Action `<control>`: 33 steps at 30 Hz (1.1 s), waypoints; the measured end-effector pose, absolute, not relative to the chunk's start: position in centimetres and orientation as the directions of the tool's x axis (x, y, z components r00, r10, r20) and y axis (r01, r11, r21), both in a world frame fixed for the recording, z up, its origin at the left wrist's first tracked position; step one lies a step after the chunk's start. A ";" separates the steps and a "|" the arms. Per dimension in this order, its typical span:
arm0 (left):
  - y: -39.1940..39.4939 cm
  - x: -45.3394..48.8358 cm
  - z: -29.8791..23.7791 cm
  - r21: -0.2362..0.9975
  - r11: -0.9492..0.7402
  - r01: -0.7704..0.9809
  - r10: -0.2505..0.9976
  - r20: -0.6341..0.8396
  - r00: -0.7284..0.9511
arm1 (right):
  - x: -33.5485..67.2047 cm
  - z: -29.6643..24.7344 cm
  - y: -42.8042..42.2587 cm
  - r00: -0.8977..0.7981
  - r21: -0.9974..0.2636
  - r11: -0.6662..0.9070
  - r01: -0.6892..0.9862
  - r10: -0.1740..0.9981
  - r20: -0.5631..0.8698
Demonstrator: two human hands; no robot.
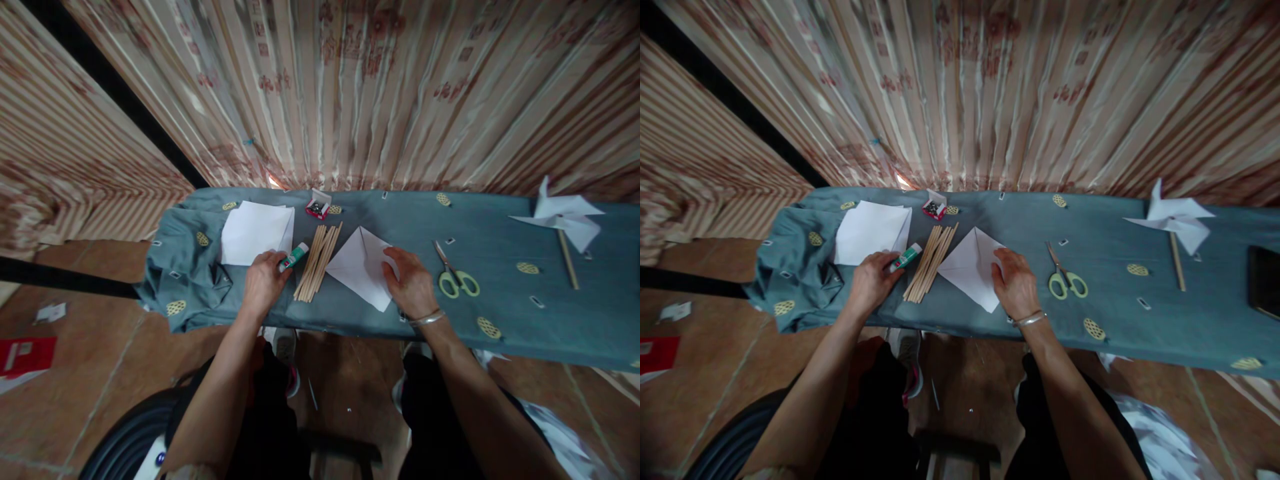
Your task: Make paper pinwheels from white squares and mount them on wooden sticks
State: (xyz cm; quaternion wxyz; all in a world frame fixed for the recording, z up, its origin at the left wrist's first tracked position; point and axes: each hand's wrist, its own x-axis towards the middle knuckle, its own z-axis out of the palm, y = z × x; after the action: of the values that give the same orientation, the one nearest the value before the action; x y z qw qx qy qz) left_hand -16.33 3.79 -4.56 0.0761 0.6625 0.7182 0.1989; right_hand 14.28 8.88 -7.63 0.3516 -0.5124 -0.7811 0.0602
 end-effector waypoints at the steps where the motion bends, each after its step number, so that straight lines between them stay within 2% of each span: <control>1: 3.8 -16.2 -4.4 0.443 0.040 0.896 0.977 0.170 -0.128 | 14.1 -7.4 8.8 -0.220 -0.476 0.466 0.746 0.847 0.484; 3: 3.8 -15.4 -4.2 0.616 0.020 0.788 0.964 0.197 -0.178 | 13.6 -6.7 8.4 -0.184 -0.553 0.442 0.706 0.869 0.459; 5: 3.6 -13.8 -4.0 0.824 -0.009 0.566 0.964 0.157 -0.214 | 12.9 -5.6 7.7 -0.127 -0.694 0.375 0.615 0.915 0.383; 6: 3.3 -12.7 -4.0 0.912 -0.007 0.410 0.976 0.095 -0.195 | 12.4 -5.1 7.2 -0.099 -0.787 0.303 0.538 0.950 0.297; 8: 2.6 -10.1 -3.9 0.991 0.067 0.112 0.996 -0.060 -0.068 | 11.6 -4.2 6.3 -0.141 -0.940 0.138 0.311 0.985 0.098; 10: 1.7 -7.7 -3.8 0.977 0.193 -0.089 0.975 -0.181 0.125 | 11.1 -3.6 5.5 -0.310 -0.996 -0.053 0.068 0.948 -0.071; 12: 1.0 -6.0 -3.8 0.932 0.303 -0.199 0.940 -0.257 0.226 | 11.2 -3.5 5.0 -0.407 -0.972 -0.224 -0.078 0.897 -0.174; 14: 0.6 -5.1 -4.0 0.879 0.387 -0.278 0.912 -0.321 0.256 | 11.7 -3.6 4.8 -0.456 -0.938 -0.316 -0.144 0.862 -0.221; 17: 0.6 -4.7 -4.2 0.819 0.445 -0.363 0.892 -0.371 0.258 | 12.7 -3.8 4.8 -0.498 -0.921 -0.354 -0.163 0.835 -0.233; 23: 1.5 -3.9 -4.0 0.810 0.474 -0.345 0.869 -0.369 0.330 | 13.6 -3.8 5.3 -0.427 -0.936 -0.333 -0.118 0.868 -0.255; 27: 2.2 -3.8 -4.2 0.877 0.414 -0.244 0.888 -0.331 0.318 | 14.3 -3.8 6.5 -0.263 -0.947 -0.301 -0.117 0.928 -0.262; 29: 2.4 -4.1 -4.6 0.934 0.331 -0.132 0.922 -0.291 0.256 | 14.8 -4.1 7.3 -0.143 -0.935 -0.314 -0.164 0.945 -0.293; 31: 2.6 -4.5 -5.1 0.982 0.172 0.077 0.965 -0.184 0.186 | 15.2 -4.5 8.0 -0.045 -0.926 -0.313 -0.213 0.950 -0.310; 33: 2.6 -4.8 -5.5 0.940 -0.041 0.338 0.984 -0.022 0.178 | 15.3 -5.0 8.6 0.021 -0.937 -0.276 -0.217 0.958 -0.287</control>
State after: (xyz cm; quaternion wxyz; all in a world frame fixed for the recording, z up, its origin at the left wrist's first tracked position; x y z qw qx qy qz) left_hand -4.82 2.64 -5.46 0.4467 0.6242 0.5294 0.3614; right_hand 15.34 8.64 -5.03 0.4866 -0.5233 -0.3541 0.6033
